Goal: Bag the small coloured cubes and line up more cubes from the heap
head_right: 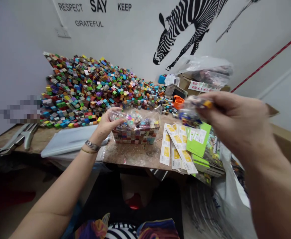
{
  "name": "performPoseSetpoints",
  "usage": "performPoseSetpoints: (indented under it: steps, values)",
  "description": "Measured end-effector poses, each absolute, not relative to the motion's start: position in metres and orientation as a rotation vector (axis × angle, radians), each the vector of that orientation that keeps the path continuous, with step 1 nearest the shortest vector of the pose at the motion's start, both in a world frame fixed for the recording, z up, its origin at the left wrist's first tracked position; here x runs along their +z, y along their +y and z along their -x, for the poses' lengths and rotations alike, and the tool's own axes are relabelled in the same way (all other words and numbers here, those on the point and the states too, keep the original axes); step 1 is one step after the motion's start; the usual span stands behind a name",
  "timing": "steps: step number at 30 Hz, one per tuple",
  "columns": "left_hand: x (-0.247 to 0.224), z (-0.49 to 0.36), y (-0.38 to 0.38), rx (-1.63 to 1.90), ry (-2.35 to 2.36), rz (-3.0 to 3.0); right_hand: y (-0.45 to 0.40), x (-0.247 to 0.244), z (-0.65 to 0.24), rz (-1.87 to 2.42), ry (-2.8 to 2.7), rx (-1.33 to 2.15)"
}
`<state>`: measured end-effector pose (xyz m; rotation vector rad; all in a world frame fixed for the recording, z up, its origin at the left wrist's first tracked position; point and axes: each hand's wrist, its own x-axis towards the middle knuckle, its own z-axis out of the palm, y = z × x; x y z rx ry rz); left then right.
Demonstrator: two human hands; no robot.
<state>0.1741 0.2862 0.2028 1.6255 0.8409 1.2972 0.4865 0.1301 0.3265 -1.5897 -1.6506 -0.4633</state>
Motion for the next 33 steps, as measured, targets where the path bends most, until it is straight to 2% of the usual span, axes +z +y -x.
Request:
performPoseSetpoints:
  steps: [3, 8, 15, 23, 33]
  values:
    - [0.203, -0.173, 0.284, 1.303, 0.859, -1.672, 0.167, 0.343, -0.436, 1.45, -1.772, -0.426]
    - [0.204, -0.17, 0.283, 1.306, 0.817, -1.743, 0.212, 0.349, -0.386, 1.495, -2.036, -0.579]
    - [0.205, -0.169, 0.282, 1.283, 0.893, -1.753, 0.231, 0.323, -0.375, 1.597, -2.248, -0.808]
    - [0.204, -0.17, 0.283, 1.294, 0.844, -1.737, 0.236, 0.311, -0.366, 1.726, -2.283, -0.897]
    - [0.205, -0.171, 0.282, 1.286, 0.886, -1.736, 0.235, 0.301, -0.352, 2.11, -2.26, -0.561]
